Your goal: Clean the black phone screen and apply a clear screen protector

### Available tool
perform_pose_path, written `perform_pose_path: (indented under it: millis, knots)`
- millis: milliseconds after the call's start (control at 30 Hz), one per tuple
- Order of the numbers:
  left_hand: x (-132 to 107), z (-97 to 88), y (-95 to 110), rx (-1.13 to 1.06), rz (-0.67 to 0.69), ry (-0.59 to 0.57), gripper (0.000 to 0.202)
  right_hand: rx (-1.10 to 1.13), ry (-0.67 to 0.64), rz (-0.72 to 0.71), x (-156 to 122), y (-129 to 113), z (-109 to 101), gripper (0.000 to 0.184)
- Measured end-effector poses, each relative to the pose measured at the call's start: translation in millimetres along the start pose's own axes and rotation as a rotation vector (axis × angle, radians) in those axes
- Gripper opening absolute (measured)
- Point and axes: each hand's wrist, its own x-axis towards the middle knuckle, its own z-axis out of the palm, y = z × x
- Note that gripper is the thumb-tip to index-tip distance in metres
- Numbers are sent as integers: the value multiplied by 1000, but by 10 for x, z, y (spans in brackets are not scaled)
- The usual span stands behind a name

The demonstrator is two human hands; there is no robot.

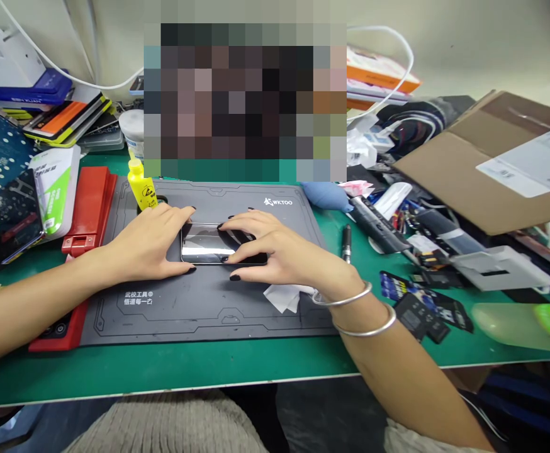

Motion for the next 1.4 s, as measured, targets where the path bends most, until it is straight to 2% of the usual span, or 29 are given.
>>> perform_pose_path:
  millis: [800, 1067, 1400]
  knots:
    - [7, 22, -5, 13, 24, 24, 76, -46, -13, -2, 118, -73, 116, 19]
    - [10, 20, 1, 10, 18, 12, 79, -131, -53, 1, 135, -179, 147, 32]
    - [13, 40, -10, 32, 33, 29, 78, -184, -81, -15, 183, -243, 200, 40]
